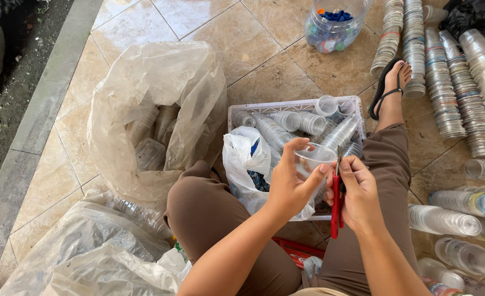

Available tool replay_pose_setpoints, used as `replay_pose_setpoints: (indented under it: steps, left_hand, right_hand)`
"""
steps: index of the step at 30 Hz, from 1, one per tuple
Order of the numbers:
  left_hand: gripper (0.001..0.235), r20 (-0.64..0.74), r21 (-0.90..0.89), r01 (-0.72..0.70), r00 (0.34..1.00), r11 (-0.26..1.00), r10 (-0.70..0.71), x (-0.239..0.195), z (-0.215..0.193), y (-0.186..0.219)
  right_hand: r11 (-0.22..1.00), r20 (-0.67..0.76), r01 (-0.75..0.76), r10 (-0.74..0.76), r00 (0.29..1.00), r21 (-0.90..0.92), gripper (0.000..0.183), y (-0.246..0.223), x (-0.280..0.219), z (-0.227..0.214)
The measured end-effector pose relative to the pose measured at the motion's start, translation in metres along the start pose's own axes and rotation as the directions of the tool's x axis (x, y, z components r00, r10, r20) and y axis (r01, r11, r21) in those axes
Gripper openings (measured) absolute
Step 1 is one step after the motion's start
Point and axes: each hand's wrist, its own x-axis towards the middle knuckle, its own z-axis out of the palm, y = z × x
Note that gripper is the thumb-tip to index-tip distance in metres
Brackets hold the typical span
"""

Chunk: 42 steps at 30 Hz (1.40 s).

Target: The person sits on a tiled floor and uses red-handled scissors to cut the rims off clear plastic cups. They pick up cups from a white crate, trim the edges, and place the modified cups back into the crate.

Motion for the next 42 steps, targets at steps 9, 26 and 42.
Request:
replay_pose_setpoints:
  steps: [9, 26, 42]
  left_hand:
    - [0.059, 0.002, 0.010, 0.004, 1.000, 1.000, -0.004, 0.000, -0.001, 0.002]
    - [0.058, -0.018, -0.019, -0.046, 0.999, 0.999, 0.045, 0.001, -0.001, -0.006]
    - [0.059, -0.017, -0.049, -0.063, 0.998, 0.997, 0.063, 0.001, -0.004, 0.000]
  right_hand:
    - [1.000, 0.022, -0.020, 0.020, 1.000, 0.023, 0.022, 0.001, 0.001, -0.004]
    - [1.000, 0.024, -0.021, 0.021, 1.000, 0.021, 0.022, 0.004, -0.002, -0.006]
    - [1.000, 0.023, -0.010, 0.010, 1.000, -0.003, 0.022, -0.001, -0.005, -0.004]
